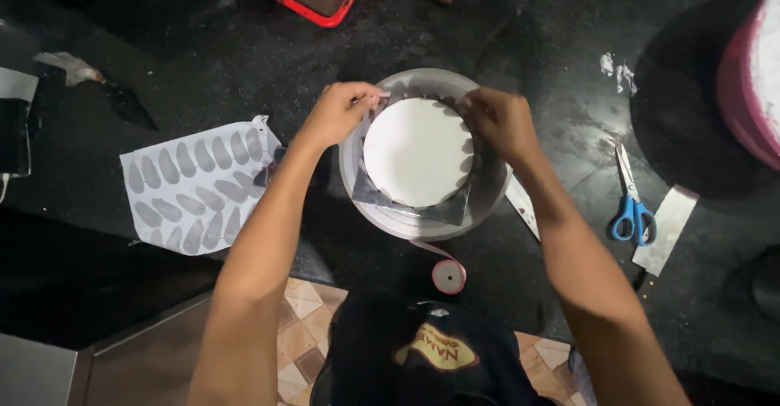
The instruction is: The person pulls a length of pink ribbon from a spool, wraps it around the base of a white frosted cake on a turntable, ties it into a bow at the front, and uses scissors to trim the excess ribbon ends.
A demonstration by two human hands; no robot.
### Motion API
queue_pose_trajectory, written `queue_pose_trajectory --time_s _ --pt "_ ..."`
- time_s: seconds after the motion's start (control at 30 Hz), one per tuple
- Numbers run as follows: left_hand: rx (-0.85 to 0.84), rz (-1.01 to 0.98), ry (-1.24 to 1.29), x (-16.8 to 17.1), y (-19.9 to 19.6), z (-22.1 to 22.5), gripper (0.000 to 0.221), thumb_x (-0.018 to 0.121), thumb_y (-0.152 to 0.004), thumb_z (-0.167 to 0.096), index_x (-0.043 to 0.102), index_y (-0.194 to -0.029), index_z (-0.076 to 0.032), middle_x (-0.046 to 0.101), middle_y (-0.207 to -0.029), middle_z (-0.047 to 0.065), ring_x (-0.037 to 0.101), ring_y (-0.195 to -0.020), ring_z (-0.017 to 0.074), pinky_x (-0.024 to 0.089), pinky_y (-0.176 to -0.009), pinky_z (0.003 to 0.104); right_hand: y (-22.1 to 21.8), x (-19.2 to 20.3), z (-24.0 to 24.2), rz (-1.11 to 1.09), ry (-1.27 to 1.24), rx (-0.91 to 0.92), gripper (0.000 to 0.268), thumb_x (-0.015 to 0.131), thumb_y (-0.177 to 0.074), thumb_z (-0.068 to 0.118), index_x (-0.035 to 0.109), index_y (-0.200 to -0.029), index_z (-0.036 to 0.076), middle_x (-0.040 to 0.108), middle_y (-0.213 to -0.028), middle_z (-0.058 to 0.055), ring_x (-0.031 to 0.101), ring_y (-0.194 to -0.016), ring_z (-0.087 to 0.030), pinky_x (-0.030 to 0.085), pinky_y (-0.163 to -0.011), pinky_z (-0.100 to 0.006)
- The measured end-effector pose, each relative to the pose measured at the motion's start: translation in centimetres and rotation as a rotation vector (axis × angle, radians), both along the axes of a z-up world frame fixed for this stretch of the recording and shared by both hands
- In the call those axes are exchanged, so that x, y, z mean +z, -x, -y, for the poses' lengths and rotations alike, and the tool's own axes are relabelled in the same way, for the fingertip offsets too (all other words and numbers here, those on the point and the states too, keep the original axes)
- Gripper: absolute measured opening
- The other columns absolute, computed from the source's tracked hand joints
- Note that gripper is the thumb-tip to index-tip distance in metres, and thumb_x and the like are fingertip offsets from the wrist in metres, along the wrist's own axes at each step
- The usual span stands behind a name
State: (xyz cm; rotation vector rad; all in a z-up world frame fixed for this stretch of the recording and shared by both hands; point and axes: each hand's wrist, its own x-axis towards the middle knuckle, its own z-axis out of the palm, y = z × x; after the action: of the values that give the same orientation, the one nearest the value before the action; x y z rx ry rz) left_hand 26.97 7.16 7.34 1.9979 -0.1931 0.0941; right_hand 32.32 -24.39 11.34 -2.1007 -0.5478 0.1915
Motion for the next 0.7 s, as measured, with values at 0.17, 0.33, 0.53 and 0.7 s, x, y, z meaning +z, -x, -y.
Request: queue_pose_trajectory --time_s 0.17,0.33,0.53,0.7 --pt "0.136 -0.255 0.074 0.4 1.7 1.1 0.020 0.063 -0.101 -0.010 0.075 -0.116 -0.005 0.076 -0.092 0.009 0.056 -0.067 0.0151 0.049 -0.064 0.032 2.9 -1.3 1.0 0.101 -0.046 -0.098 0.015 0.071 -0.102 0.016 0.073 -0.109 0.002 0.071 -0.078 -0.012 0.064 -0.069 -0.010 0.051 -0.063 -0.031" --pt "0.124 0.039 0.019 -3.1 3.4 0.1 0.024 0.063 -0.095 -0.004 0.073 -0.116 -0.002 0.077 -0.092 0.005 0.068 -0.079 0.0085 0.053 -0.070 0.027 5.8 -2.9 2.7 0.215 -0.001 -0.179 0.018 0.068 -0.097 0.010 0.074 -0.113 0.002 0.067 -0.078 -0.016 0.060 -0.065 -0.016 0.049 -0.060 -0.035" --pt "0.282 -0.016 0.149 -4.0 9.5 1.9 0.017 0.067 -0.099 -0.009 0.073 -0.112 -0.001 0.070 -0.079 0.002 0.056 -0.070 0.0046 0.047 -0.063 0.024 13.1 -2.3 4.3 0.132 0.046 -0.244 0.017 0.064 -0.101 0.015 0.072 -0.103 0.001 0.065 -0.071 -0.014 0.061 -0.060 -0.014 0.047 -0.058 -0.033" --pt "0.412 -0.090 0.197 -3.0 13.4 5.0 0.017 0.067 -0.101 -0.016 0.076 -0.108 -0.003 0.070 -0.074 -0.001 0.054 -0.062 0.0035 0.042 -0.055 0.023 17.6 -2.8 4.1 -0.162 -0.139 -0.288 0.023 0.060 -0.103 0.020 0.070 -0.096 0.001 0.065 -0.066 -0.005 0.058 -0.056 -0.010 0.045 -0.053 -0.030"
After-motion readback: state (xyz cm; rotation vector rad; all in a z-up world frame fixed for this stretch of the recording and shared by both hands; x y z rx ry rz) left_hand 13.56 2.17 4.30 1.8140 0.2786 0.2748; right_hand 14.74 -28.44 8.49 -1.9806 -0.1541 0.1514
